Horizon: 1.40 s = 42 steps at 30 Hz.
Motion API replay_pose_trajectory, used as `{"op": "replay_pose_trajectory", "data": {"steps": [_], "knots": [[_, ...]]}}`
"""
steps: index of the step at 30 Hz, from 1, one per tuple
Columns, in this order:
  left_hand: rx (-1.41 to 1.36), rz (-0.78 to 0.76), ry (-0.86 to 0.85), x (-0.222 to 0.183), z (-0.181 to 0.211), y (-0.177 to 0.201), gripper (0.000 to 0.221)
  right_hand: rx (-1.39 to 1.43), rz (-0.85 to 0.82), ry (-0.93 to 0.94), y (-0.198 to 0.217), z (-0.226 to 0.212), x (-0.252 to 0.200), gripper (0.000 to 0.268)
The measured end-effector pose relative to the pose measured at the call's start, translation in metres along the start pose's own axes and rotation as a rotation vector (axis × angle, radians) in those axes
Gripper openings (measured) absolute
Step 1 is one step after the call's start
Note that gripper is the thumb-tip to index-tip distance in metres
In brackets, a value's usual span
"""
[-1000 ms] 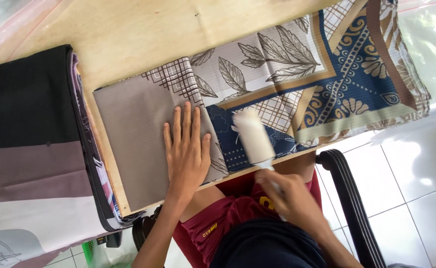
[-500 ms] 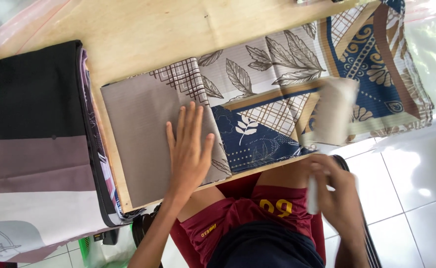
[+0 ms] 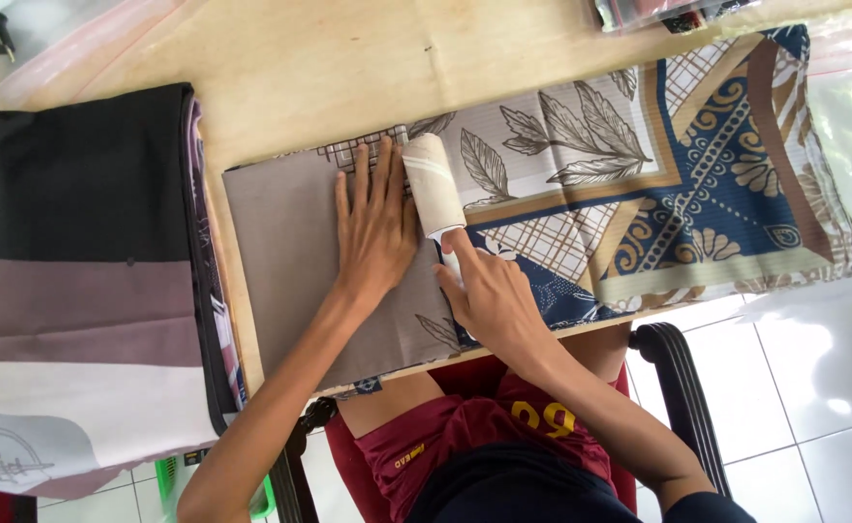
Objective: Using a lint roller to remove dust and lint from folded pieces of patterned fabric on a workspace table.
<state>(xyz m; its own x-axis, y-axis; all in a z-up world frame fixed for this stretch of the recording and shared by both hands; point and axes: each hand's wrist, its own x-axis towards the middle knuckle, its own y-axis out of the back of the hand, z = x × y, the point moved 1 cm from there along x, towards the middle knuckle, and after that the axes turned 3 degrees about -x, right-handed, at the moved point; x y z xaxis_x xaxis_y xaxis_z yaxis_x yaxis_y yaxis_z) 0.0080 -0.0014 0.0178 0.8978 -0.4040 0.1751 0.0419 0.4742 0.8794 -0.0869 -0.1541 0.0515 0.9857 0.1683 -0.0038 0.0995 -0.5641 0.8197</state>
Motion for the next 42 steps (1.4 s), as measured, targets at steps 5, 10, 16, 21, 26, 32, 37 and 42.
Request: {"op": "replay_pose_trajectory", "data": {"steps": [5,10,16,21,26,32,37,42], "knots": [[0.062,-0.013,0.021,-0.001,0.0,-0.006,0.055,-0.093,0.009,-0.089,0.006,0.007,0.002,0.014],[0.079,-0.047,0.028,-0.001,-0.001,-0.005,0.058,-0.119,0.117,-0.214,0.031,0.037,-0.004,0.014],[0.081,-0.074,0.037,-0.001,-0.001,-0.005,0.06,-0.128,0.28,-0.358,0.056,0.088,-0.022,0.015],[0.083,-0.055,0.033,0.0,-0.001,-0.005,0.06,-0.053,0.359,-0.391,0.076,0.089,-0.03,0.013],[0.081,-0.06,0.051,0.0,0.002,-0.005,0.06,-0.25,0.465,-0.172,0.05,0.079,-0.008,0.026],[0.058,-0.038,0.045,0.0,0.0,-0.005,0.057,-0.117,0.219,-0.035,0.015,0.042,0.037,0.017],[0.062,-0.04,0.04,0.001,0.001,-0.003,0.058,-0.243,0.315,-0.118,0.02,0.091,0.038,0.021],[0.079,-0.051,0.035,0.0,-0.002,-0.007,0.06,-0.185,0.386,-0.204,0.06,0.129,0.022,0.019]]}}
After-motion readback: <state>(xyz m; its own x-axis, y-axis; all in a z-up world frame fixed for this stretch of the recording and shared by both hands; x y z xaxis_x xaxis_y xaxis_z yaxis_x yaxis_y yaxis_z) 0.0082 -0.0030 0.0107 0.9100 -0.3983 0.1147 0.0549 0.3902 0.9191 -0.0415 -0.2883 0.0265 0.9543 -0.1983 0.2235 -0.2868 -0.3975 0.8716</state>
